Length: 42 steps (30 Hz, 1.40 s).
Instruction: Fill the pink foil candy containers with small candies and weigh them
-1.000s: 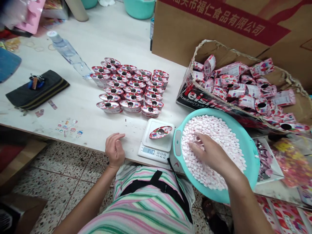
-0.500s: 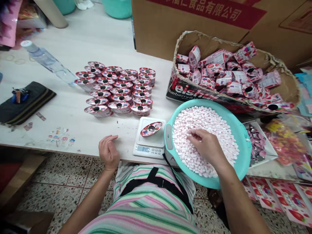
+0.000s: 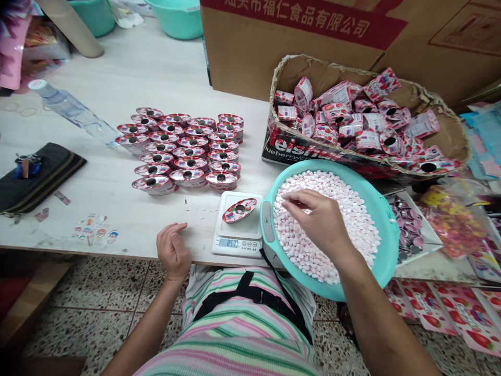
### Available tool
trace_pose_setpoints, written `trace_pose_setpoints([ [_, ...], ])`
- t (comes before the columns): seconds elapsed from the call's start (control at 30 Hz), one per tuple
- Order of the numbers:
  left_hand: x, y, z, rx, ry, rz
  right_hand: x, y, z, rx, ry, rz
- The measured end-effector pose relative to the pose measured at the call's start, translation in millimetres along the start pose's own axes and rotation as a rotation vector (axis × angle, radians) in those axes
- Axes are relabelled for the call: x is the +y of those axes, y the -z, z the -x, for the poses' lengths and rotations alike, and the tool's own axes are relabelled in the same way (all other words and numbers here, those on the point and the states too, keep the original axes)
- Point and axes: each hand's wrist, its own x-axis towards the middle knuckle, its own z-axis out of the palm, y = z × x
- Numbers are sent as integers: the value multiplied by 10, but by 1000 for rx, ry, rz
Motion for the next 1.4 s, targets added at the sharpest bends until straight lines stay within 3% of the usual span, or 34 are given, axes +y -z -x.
trace_pose_setpoints([
  [0.13,-10,3,0,4,-7,4,-306,-245,-165,-162,179,17],
  [0.27,-11,9,2,15,-8,6,-411,-455,-258,-262,276,9],
  [0.6,-14,9,11,24,-17,22,-483,-581,-312,-376,281,39],
  [0.93,-3,7,5,28,-15,29,-463,-309,-290,-202,195,185],
  [1.13,14,6,-1,26,-8,13,-115,2,-254,-72,76,316],
  [1.27,22,6,-6,30,-15,19,185,177,-154,-243,-90,451],
  [1.4,22,6,-10,18,-11,14,314,158,-22,-378,-132,451],
])
